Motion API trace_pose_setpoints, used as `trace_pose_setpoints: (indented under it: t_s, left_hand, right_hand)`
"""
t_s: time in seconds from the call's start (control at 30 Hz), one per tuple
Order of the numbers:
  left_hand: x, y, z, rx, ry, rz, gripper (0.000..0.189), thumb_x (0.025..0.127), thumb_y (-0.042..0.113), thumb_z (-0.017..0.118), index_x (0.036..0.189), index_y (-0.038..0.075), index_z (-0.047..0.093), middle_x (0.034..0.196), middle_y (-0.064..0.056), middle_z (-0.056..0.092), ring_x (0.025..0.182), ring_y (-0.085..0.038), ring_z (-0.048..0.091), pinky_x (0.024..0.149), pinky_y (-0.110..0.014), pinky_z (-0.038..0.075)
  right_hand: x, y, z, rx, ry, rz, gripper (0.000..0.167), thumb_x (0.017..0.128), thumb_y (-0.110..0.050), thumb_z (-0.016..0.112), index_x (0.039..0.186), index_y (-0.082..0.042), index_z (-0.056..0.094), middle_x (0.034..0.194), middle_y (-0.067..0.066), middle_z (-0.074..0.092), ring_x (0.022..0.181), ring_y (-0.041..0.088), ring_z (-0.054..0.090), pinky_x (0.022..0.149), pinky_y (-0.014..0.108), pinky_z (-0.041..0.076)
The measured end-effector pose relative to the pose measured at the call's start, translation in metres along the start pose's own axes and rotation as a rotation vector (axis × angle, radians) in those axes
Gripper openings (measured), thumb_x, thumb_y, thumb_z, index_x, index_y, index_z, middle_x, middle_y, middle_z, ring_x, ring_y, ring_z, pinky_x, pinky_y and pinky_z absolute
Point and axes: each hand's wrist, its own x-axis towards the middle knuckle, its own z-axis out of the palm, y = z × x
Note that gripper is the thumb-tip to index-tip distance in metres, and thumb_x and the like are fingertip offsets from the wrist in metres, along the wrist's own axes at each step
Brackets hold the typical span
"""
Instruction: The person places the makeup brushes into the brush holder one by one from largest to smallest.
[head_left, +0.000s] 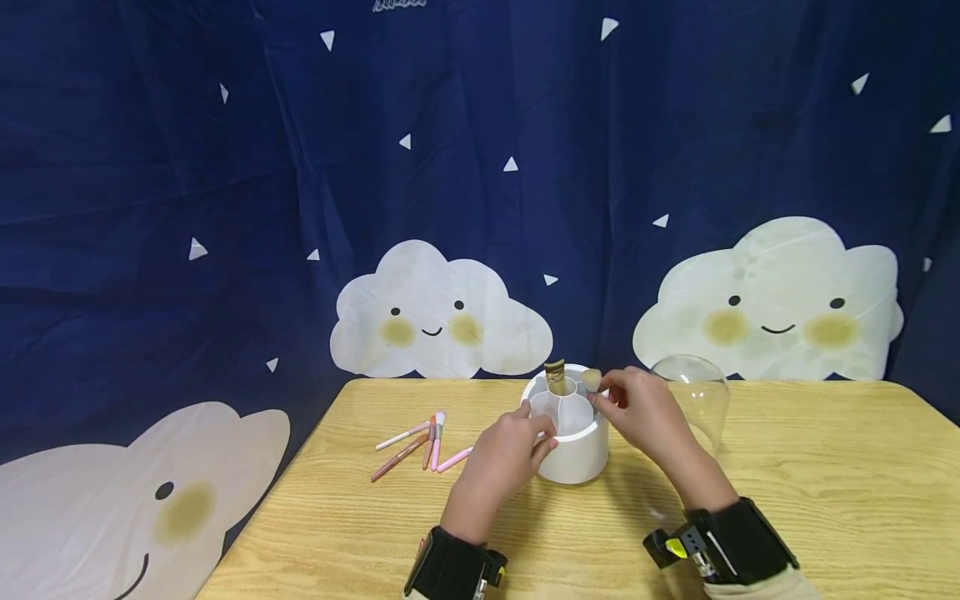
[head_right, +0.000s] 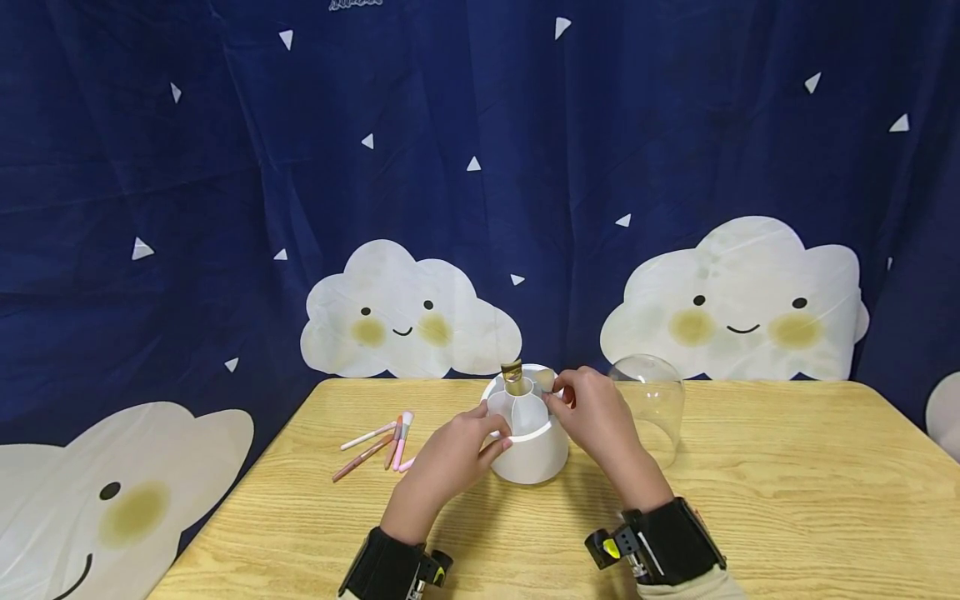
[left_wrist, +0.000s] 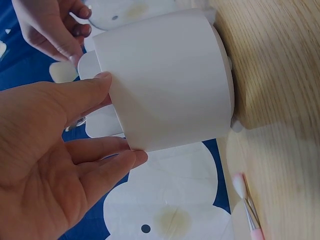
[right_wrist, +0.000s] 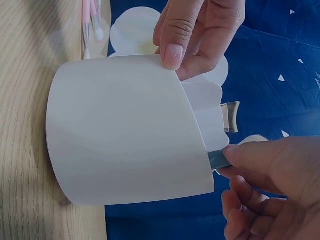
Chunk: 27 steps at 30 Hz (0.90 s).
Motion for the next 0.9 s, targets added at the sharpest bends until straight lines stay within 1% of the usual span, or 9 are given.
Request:
trace_pose_setpoints:
  t_s: [0.43,0.6,0.77,0.9]
  left_hand:
    - [0.0008,-0.0004,0.0005,-0.002,-0.003,0.001,0.014,0.097,0.028,0.070,0.102,0.016,0.075,0.128,-0.024,0.066,0.111,-0.031,0.070,0.084,-0.038,0.060]
    - [0.0008,-0.0005,0.0009,0.006,-0.008,0.001,0.014,0.097,0.028,0.070,0.103,0.016,0.075,0.128,-0.023,0.067,0.109,-0.029,0.071,0.082,-0.037,0.060]
    - [0.0005,-0.0002,0.0014,-0.006,-0.015,-0.001,0.015,0.097,0.028,0.070,0.103,0.015,0.075,0.127,-0.024,0.067,0.106,-0.029,0.071,0.081,-0.038,0.060]
    - [0.0003,-0.0001,0.0015,0.001,-0.002,0.002,0.014,0.097,0.028,0.070,0.102,0.016,0.075,0.127,-0.024,0.067,0.106,-0.029,0.071,0.080,-0.038,0.060]
  right_hand:
    - [0.0002,0.0009,0.0019,-0.003,-0.009,-0.007,0.009,0.088,-0.009,0.077,0.090,0.000,0.074,0.073,0.005,0.059,0.069,0.021,0.050,0.061,0.032,0.043]
    - [-0.0002,0.0012,0.0023,-0.003,-0.009,-0.013,0.009,0.088,-0.008,0.076,0.090,0.000,0.074,0.073,0.005,0.059,0.068,0.020,0.050,0.060,0.032,0.042]
    - [-0.0003,0.0006,0.0019,0.000,-0.017,-0.012,0.008,0.088,-0.008,0.076,0.090,-0.001,0.073,0.073,0.005,0.059,0.069,0.020,0.050,0.061,0.032,0.043]
    - [-0.0006,0.0004,0.0015,-0.005,-0.019,-0.011,0.009,0.088,-0.009,0.076,0.089,0.000,0.073,0.073,0.005,0.059,0.068,0.020,0.050,0.060,0.032,0.043]
